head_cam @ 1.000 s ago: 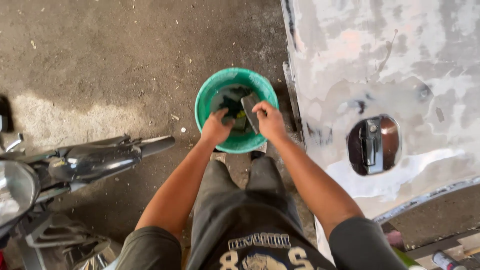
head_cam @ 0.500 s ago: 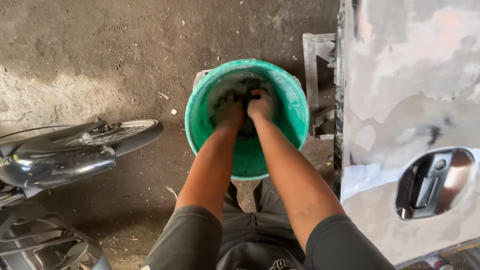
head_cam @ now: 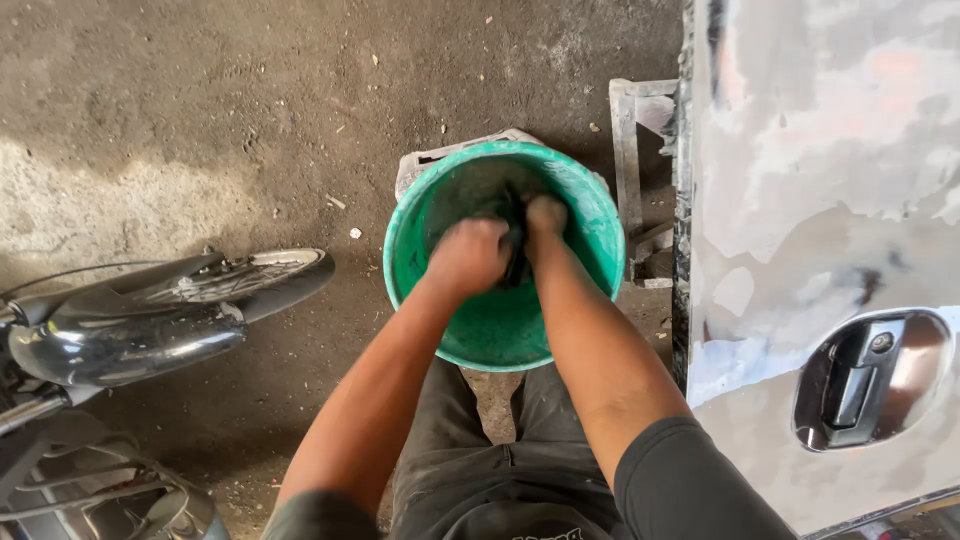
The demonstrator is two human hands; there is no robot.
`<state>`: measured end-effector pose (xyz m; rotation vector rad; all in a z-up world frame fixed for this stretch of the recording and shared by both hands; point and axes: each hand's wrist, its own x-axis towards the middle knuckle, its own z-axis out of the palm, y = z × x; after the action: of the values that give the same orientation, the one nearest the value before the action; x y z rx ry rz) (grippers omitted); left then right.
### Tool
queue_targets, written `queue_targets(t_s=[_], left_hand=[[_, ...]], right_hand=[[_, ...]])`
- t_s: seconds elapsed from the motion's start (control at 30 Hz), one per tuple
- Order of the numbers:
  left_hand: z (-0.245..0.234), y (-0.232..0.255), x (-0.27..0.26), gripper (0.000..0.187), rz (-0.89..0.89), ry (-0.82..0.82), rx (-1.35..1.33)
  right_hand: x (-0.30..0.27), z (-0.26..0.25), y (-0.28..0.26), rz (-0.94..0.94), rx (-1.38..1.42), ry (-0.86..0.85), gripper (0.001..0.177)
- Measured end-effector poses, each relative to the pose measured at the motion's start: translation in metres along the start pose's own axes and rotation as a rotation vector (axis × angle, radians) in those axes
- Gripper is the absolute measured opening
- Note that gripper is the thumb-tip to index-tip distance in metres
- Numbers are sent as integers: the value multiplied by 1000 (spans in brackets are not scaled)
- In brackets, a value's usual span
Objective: The person dips a yellow sponge and a black sanding block into a green bucket of water. They then use the sponge to wipe the surface of a white car door and the sanding block to scrub the door's edge and frame. The person repeats this process, rinsing the tools in the bucket and continuing to clean the door area.
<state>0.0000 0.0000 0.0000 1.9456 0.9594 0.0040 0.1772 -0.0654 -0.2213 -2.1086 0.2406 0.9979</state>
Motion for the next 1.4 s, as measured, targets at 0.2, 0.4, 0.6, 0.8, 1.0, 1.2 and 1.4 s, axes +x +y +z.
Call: queue_targets(t_s=[0.2,0.4,0.6,0.8,1.0,1.2,1.4], left_hand=[[-75,97,-61,22,127,397,-220],[62,-50,36,45,-251,328,-21],[39,-26,51,36,-478,76,165],[157,-156,99,39,-342,251,217],[-7,36,-25,27,-196,239,-382],[-44,70,-43,33,129,424,-933],[-42,199,-57,37,-32,112,-1034]], right_hand=[[164,26,137,-843,-1044,-133,29],[72,29,108,-301,57,-12,27],[28,25,77,-383,-539,110,26],[65,31,84,-283,-553,193,37],[-18,-5,44,233,895,-577,41],[-243,-64,-106,3,839,-475,21],[-299,-143,-113,-477,936,-21,16]])
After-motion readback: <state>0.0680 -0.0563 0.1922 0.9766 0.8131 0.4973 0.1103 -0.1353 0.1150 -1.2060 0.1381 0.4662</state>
